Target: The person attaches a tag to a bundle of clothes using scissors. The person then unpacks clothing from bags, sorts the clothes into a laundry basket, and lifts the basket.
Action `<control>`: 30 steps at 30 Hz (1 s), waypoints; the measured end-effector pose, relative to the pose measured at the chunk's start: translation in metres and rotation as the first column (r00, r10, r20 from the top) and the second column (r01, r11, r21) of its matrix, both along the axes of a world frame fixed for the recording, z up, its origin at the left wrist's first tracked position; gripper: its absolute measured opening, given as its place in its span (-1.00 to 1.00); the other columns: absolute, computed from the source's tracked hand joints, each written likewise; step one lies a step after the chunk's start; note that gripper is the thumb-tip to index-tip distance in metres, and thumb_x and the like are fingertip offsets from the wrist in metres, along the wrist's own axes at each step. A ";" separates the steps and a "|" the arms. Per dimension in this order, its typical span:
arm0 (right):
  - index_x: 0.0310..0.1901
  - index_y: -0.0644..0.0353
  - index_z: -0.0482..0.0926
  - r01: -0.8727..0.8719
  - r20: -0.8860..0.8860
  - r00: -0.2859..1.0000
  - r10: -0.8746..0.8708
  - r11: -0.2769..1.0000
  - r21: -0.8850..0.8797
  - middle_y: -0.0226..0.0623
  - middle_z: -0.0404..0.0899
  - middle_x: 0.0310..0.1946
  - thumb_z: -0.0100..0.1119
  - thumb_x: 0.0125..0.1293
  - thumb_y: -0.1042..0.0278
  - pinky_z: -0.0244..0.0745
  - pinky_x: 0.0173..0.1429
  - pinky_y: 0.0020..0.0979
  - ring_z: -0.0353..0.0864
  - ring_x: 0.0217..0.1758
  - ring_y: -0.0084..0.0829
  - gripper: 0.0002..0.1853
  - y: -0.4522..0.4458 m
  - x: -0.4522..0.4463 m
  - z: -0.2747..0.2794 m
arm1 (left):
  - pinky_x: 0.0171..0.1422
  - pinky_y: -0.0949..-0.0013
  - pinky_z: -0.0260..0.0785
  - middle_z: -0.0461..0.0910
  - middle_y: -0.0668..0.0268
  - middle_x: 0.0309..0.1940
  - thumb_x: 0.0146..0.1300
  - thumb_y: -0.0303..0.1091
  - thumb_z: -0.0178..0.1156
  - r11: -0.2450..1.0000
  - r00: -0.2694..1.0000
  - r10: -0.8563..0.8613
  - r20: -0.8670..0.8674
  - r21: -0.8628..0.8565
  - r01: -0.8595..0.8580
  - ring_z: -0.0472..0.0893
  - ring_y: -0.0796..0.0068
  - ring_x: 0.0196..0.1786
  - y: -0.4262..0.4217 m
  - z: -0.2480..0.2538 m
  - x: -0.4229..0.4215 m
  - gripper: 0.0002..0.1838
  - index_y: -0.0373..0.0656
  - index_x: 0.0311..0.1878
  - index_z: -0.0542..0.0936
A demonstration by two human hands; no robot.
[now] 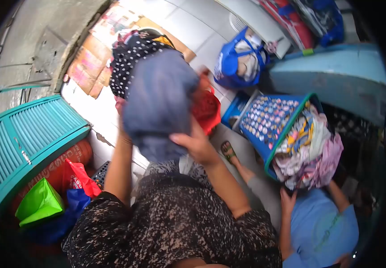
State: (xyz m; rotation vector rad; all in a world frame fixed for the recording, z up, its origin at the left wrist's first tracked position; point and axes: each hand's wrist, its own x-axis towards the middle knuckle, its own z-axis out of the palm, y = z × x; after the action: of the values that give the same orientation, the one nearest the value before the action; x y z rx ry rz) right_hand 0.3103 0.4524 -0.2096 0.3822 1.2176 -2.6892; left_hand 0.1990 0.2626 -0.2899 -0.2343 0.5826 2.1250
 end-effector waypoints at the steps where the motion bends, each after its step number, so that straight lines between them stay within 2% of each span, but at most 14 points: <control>1: 0.28 0.33 0.01 -0.002 -0.044 0.999 0.002 1.000 -0.008 -0.18 0.18 0.21 0.08 0.11 0.44 0.00 0.33 -0.41 0.15 0.28 -0.39 -0.29 -0.010 -0.017 -0.006 | 0.34 0.12 0.05 0.14 0.12 0.27 0.25 0.22 -0.21 0.981 0.999 -0.011 -0.031 0.196 0.017 0.22 0.14 0.26 -0.019 -0.004 -0.025 -0.25 -0.22 0.29 0.11; 3: 0.27 0.33 0.03 0.100 -0.143 0.986 -0.087 0.991 0.086 -0.09 0.22 0.19 0.10 0.11 0.36 0.03 0.32 -0.36 0.18 0.27 -0.27 -0.29 -0.035 -0.053 -0.029 | 0.31 0.20 0.10 0.22 0.11 0.22 0.32 0.04 -0.19 0.777 0.915 -0.032 -0.403 -0.586 -0.231 0.27 0.23 0.23 -0.029 0.016 -0.065 -0.39 -0.23 0.27 0.14; 5: 0.26 0.31 0.05 -0.005 -0.037 0.999 0.027 0.876 0.482 0.02 0.24 0.15 0.10 0.10 0.29 0.08 0.30 -0.30 0.22 0.23 -0.13 -0.29 -0.058 -0.068 -0.093 | 0.28 0.29 0.08 0.30 0.15 0.14 0.25 -0.20 0.06 0.361 0.787 -0.028 -0.617 -0.740 -0.567 0.28 0.30 0.20 -0.045 -0.016 -0.096 -0.50 -0.24 0.19 0.26; 6: 0.24 0.26 0.08 -0.030 0.019 1.000 0.025 0.559 0.829 0.05 0.24 0.13 0.10 0.09 0.23 0.12 0.26 -0.25 0.22 0.18 -0.04 -0.30 -0.063 -0.063 -0.114 | 0.28 0.30 0.07 0.31 0.15 0.12 0.22 -0.24 0.09 0.149 0.610 -0.302 -0.733 -0.668 -0.729 0.28 0.29 0.20 -0.041 -0.015 -0.095 -0.50 -0.25 0.17 0.27; 7: 0.20 0.24 0.17 0.047 -0.001 0.996 -0.087 0.521 0.852 -0.03 0.29 0.12 0.10 0.08 0.22 0.17 0.22 -0.26 0.28 0.16 -0.09 -0.36 -0.066 -0.058 -0.136 | 0.28 0.30 0.06 0.32 0.14 0.09 0.19 -0.28 0.12 -0.005 0.404 -0.583 -0.705 -0.494 -0.869 0.29 0.27 0.19 -0.034 -0.009 -0.094 -0.50 -0.27 0.16 0.29; 9: 0.16 0.29 0.21 0.108 0.105 0.959 -0.263 0.682 0.723 -0.10 0.37 0.06 0.12 0.06 0.44 0.30 0.13 -0.34 0.40 0.06 -0.24 -0.42 -0.066 -0.030 -0.194 | 0.27 0.26 0.07 0.33 0.14 0.09 0.10 -0.34 0.18 0.191 0.187 -0.688 -0.702 -0.423 -0.886 0.29 0.22 0.19 -0.005 -0.012 -0.082 -0.52 -0.21 0.11 0.36; 13: -0.06 0.25 0.38 0.094 0.346 0.665 -0.662 0.533 0.841 -0.16 0.50 -0.23 0.04 0.03 0.51 0.40 -0.08 -0.32 0.51 -0.17 -0.29 -0.64 -0.046 0.084 -0.325 | 0.31 0.21 -0.01 0.30 0.20 0.15 0.05 -0.38 0.20 0.092 0.013 -0.970 -0.242 -0.415 -0.905 0.26 0.19 0.23 0.048 -0.028 -0.054 -0.56 -0.03 0.06 0.44; 16: -0.04 0.30 0.35 0.187 0.606 0.511 -0.609 0.767 0.614 -0.24 0.49 -0.30 0.00 0.16 0.43 0.45 -0.20 -0.42 0.51 -0.28 -0.41 -0.69 -0.013 0.136 -0.364 | 0.19 0.25 0.15 0.39 0.14 0.02 0.01 -0.58 0.12 0.351 -0.018 -0.776 -0.630 -0.409 -0.842 0.38 0.18 0.10 0.090 -0.042 -0.031 -0.66 -0.18 -0.07 0.47; 17: -0.01 0.28 0.33 0.217 0.682 0.497 -0.536 0.838 0.500 -0.28 0.48 -0.27 -0.01 0.21 0.39 0.46 -0.24 -0.50 0.50 -0.29 -0.51 -0.68 -0.001 0.134 -0.360 | 0.10 0.24 0.24 0.44 0.14 -0.12 -0.08 -0.64 0.12 0.515 -0.020 -0.684 -0.729 -0.465 -0.720 0.44 0.19 -0.03 0.106 -0.056 -0.016 -0.65 -0.23 -0.14 0.46; 18: 0.03 0.29 0.30 0.269 0.705 0.490 -0.512 0.859 0.436 -0.26 0.47 -0.22 0.02 0.20 0.38 0.46 -0.20 -0.47 0.49 -0.24 -0.48 -0.63 0.006 0.137 -0.377 | 0.08 0.27 0.24 0.45 0.15 -0.17 -0.08 -0.60 0.13 0.518 0.340 -0.633 -0.695 -0.707 -0.481 0.45 0.21 -0.10 0.118 -0.076 0.012 -0.67 -0.25 -0.14 0.46; 21: 0.14 0.31 0.18 0.450 0.766 0.423 -0.483 0.846 0.285 -0.19 0.40 -0.06 0.10 0.15 0.36 0.41 -0.03 -0.38 0.45 -0.08 -0.38 -0.46 0.021 0.134 -0.439 | 0.15 0.28 0.19 0.38 0.04 -0.06 -0.04 -0.41 0.22 0.353 0.591 -0.760 -0.270 -0.935 0.027 0.37 0.17 0.05 0.111 -0.206 0.083 -0.49 -0.30 0.03 0.36; 24: 0.30 0.24 -0.11 0.559 0.851 0.260 -0.457 0.790 0.253 -0.18 0.26 0.15 0.24 0.09 0.26 0.15 0.26 -0.26 0.21 0.23 -0.25 -0.14 0.037 0.112 -0.494 | 0.24 0.21 0.10 0.28 -0.06 0.07 -0.04 -0.31 0.26 0.187 0.581 -0.750 -0.316 -0.944 -0.273 0.25 0.07 0.19 0.113 -0.295 0.115 -0.33 -0.33 0.15 0.24; 27: 0.29 0.15 0.01 0.434 0.912 -0.001 -0.410 0.821 0.370 -0.26 0.30 0.12 0.26 0.07 0.17 0.15 0.26 -0.28 0.21 0.22 -0.27 -0.18 0.044 0.096 -0.550 | 0.30 0.17 0.02 0.18 -0.12 0.16 -0.01 -0.25 0.26 0.228 0.744 -0.614 -0.265 -0.961 -0.155 0.17 0.02 0.26 0.110 -0.366 0.126 -0.26 -0.37 0.18 0.16; 30: 0.21 0.04 0.21 0.679 0.773 0.346 -0.532 0.711 0.185 -0.32 0.34 0.07 0.24 0.07 0.10 0.19 0.22 -0.29 0.30 0.08 -0.34 -0.33 0.039 0.100 -0.601 | 0.20 0.17 0.13 0.33 -0.06 0.04 0.05 -0.25 0.21 0.059 0.734 -0.670 -0.113 -0.993 -0.099 0.31 0.05 0.15 0.107 -0.388 0.125 -0.42 -0.32 0.10 0.27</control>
State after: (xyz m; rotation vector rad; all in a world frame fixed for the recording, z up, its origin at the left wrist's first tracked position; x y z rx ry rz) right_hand 0.4103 0.4919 -0.8106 2.1198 0.5734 -2.4617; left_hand 0.3241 0.3697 -0.6783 -0.1303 2.2471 0.9051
